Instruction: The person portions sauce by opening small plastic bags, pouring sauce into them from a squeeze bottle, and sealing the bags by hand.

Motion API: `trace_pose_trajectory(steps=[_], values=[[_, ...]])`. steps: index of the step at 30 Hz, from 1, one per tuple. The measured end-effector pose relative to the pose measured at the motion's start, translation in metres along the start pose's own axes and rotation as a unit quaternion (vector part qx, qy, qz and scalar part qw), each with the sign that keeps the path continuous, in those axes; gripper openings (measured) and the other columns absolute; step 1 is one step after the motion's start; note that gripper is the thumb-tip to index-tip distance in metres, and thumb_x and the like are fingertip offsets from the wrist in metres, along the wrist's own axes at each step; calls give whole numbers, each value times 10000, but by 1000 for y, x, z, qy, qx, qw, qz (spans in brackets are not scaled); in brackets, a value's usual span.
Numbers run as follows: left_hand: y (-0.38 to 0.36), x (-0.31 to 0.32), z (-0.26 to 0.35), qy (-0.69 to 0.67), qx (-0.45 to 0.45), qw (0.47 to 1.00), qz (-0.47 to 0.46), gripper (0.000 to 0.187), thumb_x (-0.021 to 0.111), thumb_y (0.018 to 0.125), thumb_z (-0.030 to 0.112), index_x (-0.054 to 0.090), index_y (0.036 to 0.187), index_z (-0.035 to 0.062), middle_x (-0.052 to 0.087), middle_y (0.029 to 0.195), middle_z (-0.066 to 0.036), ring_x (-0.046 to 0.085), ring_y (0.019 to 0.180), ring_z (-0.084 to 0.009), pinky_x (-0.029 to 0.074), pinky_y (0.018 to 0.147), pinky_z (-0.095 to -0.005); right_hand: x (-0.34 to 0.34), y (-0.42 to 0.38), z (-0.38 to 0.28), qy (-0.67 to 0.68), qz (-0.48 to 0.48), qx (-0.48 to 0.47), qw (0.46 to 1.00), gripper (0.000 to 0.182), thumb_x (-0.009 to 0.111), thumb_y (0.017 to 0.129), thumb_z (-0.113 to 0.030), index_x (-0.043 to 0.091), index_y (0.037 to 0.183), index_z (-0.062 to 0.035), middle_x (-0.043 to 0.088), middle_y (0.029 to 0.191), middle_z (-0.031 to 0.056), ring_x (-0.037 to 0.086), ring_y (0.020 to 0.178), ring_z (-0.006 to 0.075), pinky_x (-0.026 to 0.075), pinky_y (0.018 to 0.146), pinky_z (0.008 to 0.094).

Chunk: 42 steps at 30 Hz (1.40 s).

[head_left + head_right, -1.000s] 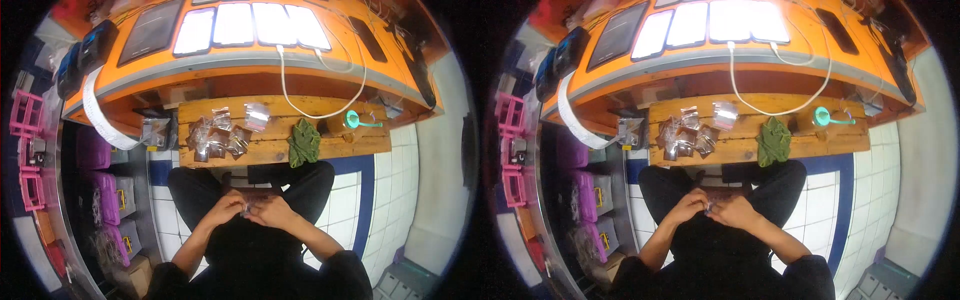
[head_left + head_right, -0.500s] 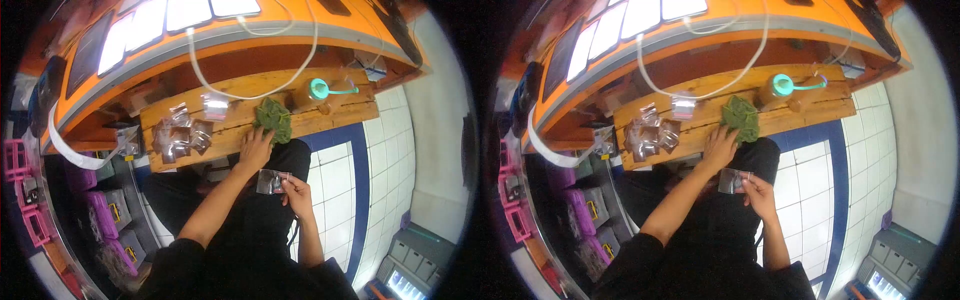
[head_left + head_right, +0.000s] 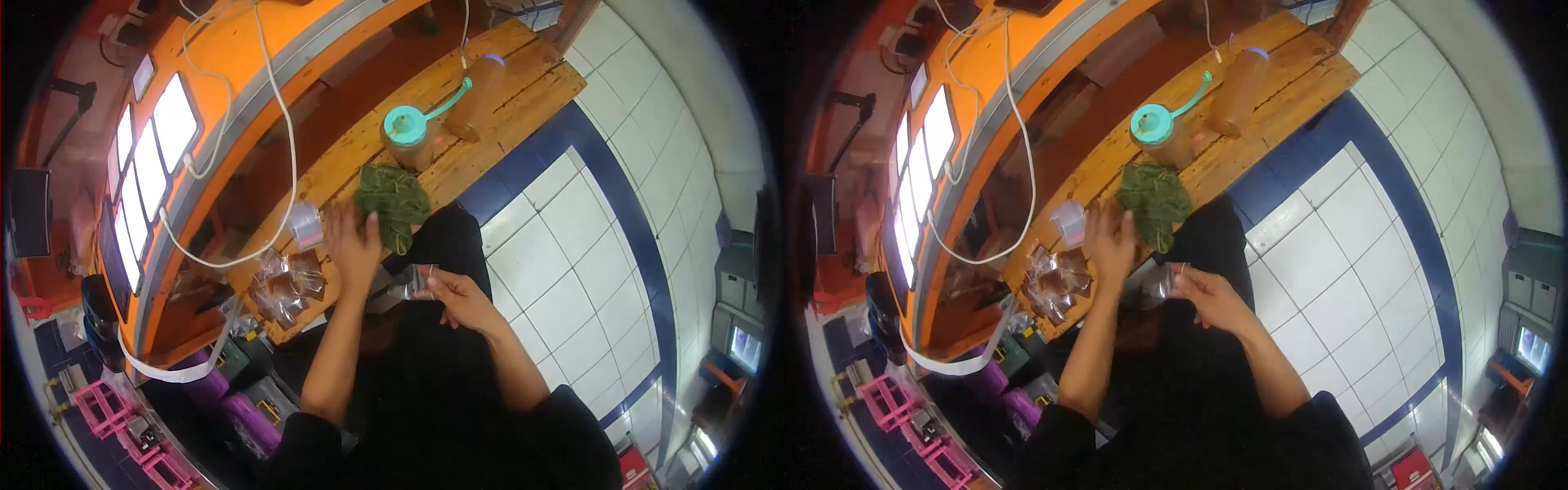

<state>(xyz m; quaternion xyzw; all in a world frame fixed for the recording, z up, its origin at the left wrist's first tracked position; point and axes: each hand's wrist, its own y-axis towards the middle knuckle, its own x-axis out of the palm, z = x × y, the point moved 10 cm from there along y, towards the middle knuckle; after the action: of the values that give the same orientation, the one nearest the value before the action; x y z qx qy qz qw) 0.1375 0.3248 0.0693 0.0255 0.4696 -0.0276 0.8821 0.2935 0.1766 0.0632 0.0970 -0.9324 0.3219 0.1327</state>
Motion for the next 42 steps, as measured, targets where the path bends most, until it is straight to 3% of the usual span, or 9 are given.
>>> trace_pose_trajectory(steps=[1, 3, 5, 7, 14, 22, 26, 33, 42], values=[[-14, -28, 16, -116, 44, 992, 0, 633, 674, 838, 407, 506, 1334, 52, 513, 1329, -237, 425, 1290, -425, 245, 1086, -583, 5, 3, 3, 5, -25, 16, 1000, 512, 489, 994, -417, 513, 1349, -49, 702, 960, 79, 484, 448, 69, 430, 424, 213], [-70, -36, 62, -4, 221, 965, -142, 598, 704, 823, 345, 522, 1302, 38, 588, 1201, -215, 524, 1177, -386, 326, 1044, -534, 20, 9, 17, 9, -84, 55, 995, 552, 470, 986, -487, 560, 1288, -34, 691, 824, 59, 471, 437, 71, 422, 414, 222], [-113, -44, 81, -7, 263, 940, -215, 576, 708, 819, 301, 524, 1301, 45, 601, 1153, -178, 563, 1093, -355, 396, 977, -487, 38, 13, 31, -3, -149, 84, 985, 505, 461, 993, -480, 617, 1150, -25, 641, 708, 43, 434, 396, 71, 444, 434, 239], [-133, -49, 50, -26, 189, 953, -236, 602, 739, 769, 263, 528, 1278, 21, 609, 1111, -172, 573, 1064, -361, 417, 953, -460, 64, 12, 34, -17, -215, 88, 973, 506, 468, 987, -494, 659, 1007, -26, 511, 556, 7, 431, 392, 72, 451, 452, 249], [-171, -85, 23, -89, 121, 962, -228, 648, 736, 753, 248, 491, 1300, 4, 563, 1134, -185, 549, 1052, -363, 439, 900, -438, 126, -12, 56, 101, -277, 157, 943, 446, 484, 989, -471, 609, 1036, -45, 459, 506, -11, 445, 412, 72, 435, 446, 243], [-215, -91, -7, -153, 67, 940, -298, 706, 712, 798, 307, 436, 1370, -1, 537, 1140, -191, 539, 1102, -351, 436, 950, -406, 157, -39, 70, -29, -333, 186, 924, 476, 460, 992, -498, 618, 1015, -50, 450, 567, -32, 351, 395, 47, 404, 450, 237], [-224, -97, -6, -110, 92, 955, -259, 685, 706, 799, 327, 461, 1353, 8, 541, 1127, -183, 535, 1095, -345, 422, 956, -430, 161, -47, 74, -22, -352, 193, 916, 581, 453, 972, -549, 601, 1175, -25, 471, 627, -18, 357, 404, 56, 382, 441, 233], [-228, -114, 1, -103, 134, 952, -256, 703, 719, 776, 336, 471, 1341, 0, 551, 1113, -175, 546, 1046, -343, 442, 916, -419, 177, -71, 85, 135, -465, 216, 848, 751, 326, 966, -619, 292, 1467, -60, 588, 1261, 121, 352, 380, 28, 473, 466, 234], [-219, -115, 1, -183, 108, 955, -207, 620, 753, 767, 293, 529, 1261, -6, 579, 1074, -169, 567, 995, -350, 466, 855, -422, 155, -54, 87, 43, -360, 265, 893, 675, 354, 982, -566, 395, 1402, -39, 645, 1154, 122, 360, 380, 24, 469, 463, 255]])
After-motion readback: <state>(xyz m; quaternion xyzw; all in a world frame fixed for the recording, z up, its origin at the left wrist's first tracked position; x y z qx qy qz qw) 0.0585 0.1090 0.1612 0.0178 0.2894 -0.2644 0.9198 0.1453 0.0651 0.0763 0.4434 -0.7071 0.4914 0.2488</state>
